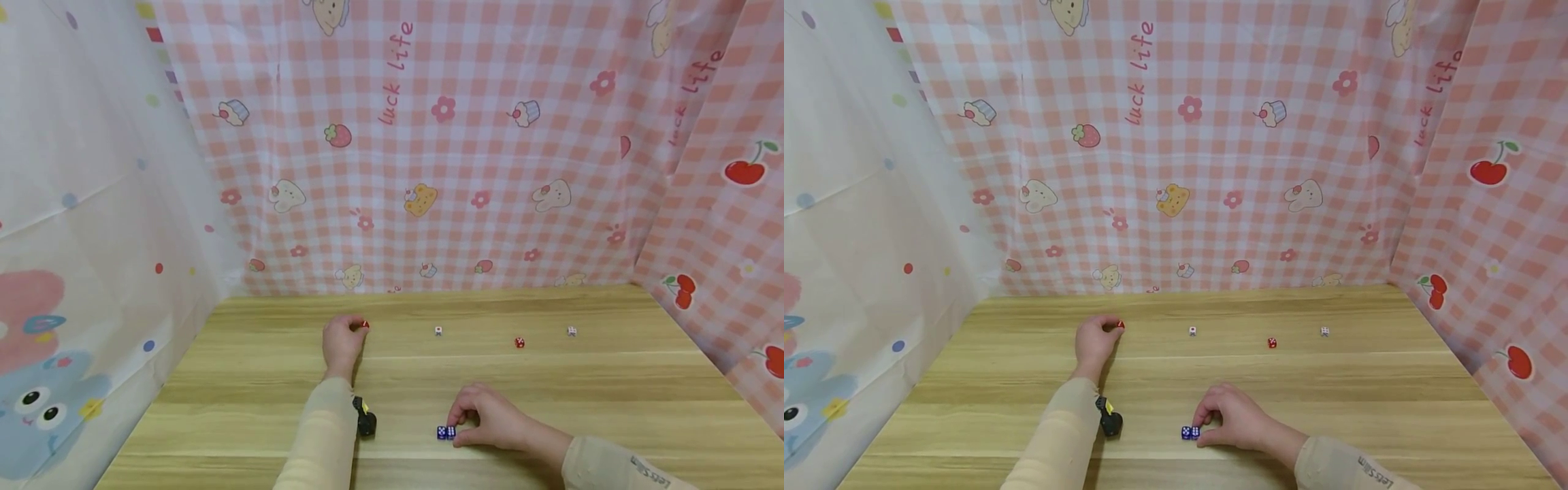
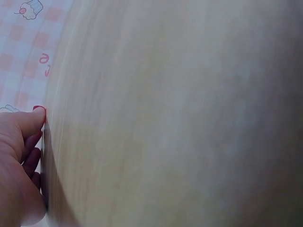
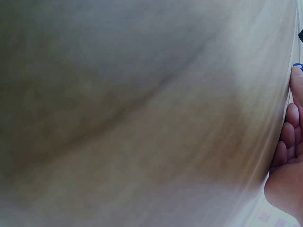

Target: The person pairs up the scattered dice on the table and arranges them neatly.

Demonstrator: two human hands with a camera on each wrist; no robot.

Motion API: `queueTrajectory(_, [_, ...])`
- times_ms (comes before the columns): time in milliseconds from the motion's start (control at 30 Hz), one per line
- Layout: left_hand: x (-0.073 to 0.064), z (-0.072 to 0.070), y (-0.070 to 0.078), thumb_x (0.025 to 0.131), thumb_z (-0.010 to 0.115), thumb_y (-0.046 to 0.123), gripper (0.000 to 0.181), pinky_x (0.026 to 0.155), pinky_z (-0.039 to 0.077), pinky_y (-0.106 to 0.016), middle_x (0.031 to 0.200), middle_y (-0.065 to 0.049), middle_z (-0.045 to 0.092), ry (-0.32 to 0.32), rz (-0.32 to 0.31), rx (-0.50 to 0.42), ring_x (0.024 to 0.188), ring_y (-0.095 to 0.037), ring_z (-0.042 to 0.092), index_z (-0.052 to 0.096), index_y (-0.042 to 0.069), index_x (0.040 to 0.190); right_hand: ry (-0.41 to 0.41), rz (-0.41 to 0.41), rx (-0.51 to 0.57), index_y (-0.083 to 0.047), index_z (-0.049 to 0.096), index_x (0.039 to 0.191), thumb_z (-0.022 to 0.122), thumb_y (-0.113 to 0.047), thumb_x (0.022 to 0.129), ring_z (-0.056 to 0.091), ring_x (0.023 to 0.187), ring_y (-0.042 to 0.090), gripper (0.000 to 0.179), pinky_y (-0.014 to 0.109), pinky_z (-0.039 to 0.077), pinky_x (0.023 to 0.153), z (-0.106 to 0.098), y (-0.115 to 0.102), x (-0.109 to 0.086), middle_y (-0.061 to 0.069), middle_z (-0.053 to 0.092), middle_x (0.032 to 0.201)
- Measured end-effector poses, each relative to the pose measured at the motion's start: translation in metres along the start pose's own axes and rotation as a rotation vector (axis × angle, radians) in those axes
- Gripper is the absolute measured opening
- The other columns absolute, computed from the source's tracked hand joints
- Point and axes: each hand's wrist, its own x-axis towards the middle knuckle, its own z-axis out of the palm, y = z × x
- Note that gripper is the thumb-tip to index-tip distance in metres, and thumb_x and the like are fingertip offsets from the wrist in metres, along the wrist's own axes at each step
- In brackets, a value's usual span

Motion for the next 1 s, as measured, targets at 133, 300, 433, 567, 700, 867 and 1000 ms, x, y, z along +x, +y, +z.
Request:
queueTrajectory(133, [0.0,-0.001,-0.001,0.08,0.082,0.01,0.013,0.092,0.047,-0.044,0.095,-0.007,0.072,-0.007,0.012,0.009,0.097,-0.029,0.064,0.078,0.008,0.091,-0.002,0.001,-0.003,-0.025,0.071,0.086,0.086,-0.031,0.074,0.049,0.082,0.001,0.02,0.027,0.042,0.075,0.0,0.001,0.0,-0.02,0.057,0.082])
queueTrajectory(300, [-0.001,-0.004,-0.001,0.079,0.083,0.012,0.012,0.091,0.048,-0.043,0.095,-0.007,0.072,-0.045,0.047,0.031,0.096,-0.029,0.065,0.078,0.008,0.089,-0.007,0.022,-0.002,-0.026,0.071,0.086,0.086,-0.031,0.075,0.049,0.083,0.001,0.02,0.027,0.042,0.077,0.0,0.0,-0.001,-0.021,0.056,0.083])
queueTrajectory(433, [-0.002,-0.009,0.0,0.08,0.082,0.013,0.009,0.09,0.048,-0.044,0.094,-0.007,0.072,-0.096,0.053,0.038,0.097,-0.029,0.065,0.077,0.008,0.086,0.001,0.006,-0.002,-0.026,0.071,0.086,0.086,-0.031,0.075,0.049,0.083,0.001,0.02,0.026,0.042,0.076,0.0,0.0,0.0,-0.02,0.057,0.083])
queueTrajectory(567, [-0.004,-0.012,0.002,0.081,0.082,0.013,0.009,0.091,0.048,-0.045,0.095,-0.006,0.071,-0.139,0.062,0.035,0.097,-0.029,0.064,0.077,0.009,0.087,0.01,-0.013,-0.004,-0.025,0.071,0.086,0.086,-0.03,0.075,0.049,0.082,0.002,0.02,0.026,0.042,0.075,0.0,-0.001,0.0,-0.019,0.058,0.083])
queueTrajectory(700, [-0.005,-0.013,0.003,0.08,0.083,0.013,0.011,0.091,0.048,-0.044,0.095,-0.005,0.072,-0.183,0.085,0.034,0.096,-0.028,0.064,0.078,0.009,0.088,0.009,-0.009,-0.007,-0.025,0.071,0.086,0.086,-0.031,0.075,0.049,0.083,0.001,0.02,0.026,0.042,0.076,0.0,0.0,0.0,-0.019,0.057,0.083])
queueTrajectory(867, [-0.005,-0.013,0.003,0.079,0.084,0.014,0.012,0.088,0.049,-0.042,0.093,-0.003,0.071,-0.236,0.114,0.046,0.093,-0.025,0.064,0.079,0.01,0.09,0.004,-0.002,-0.009,-0.025,0.071,0.086,0.086,-0.031,0.075,0.049,0.082,0.001,0.02,0.026,0.043,0.075,0.001,0.002,-0.001,-0.02,0.057,0.083])
queueTrajectory(1000, [-0.007,-0.015,0.005,0.079,0.084,0.014,0.012,0.089,0.048,-0.042,0.092,-0.002,0.07,-0.272,0.145,0.046,0.091,-0.024,0.064,0.079,0.01,0.09,-0.005,0.014,-0.002,-0.026,0.07,0.086,0.086,-0.03,0.075,0.049,0.082,0.0,0.02,0.025,0.043,0.075,0.001,0.002,-0.001,-0.02,0.056,0.084])
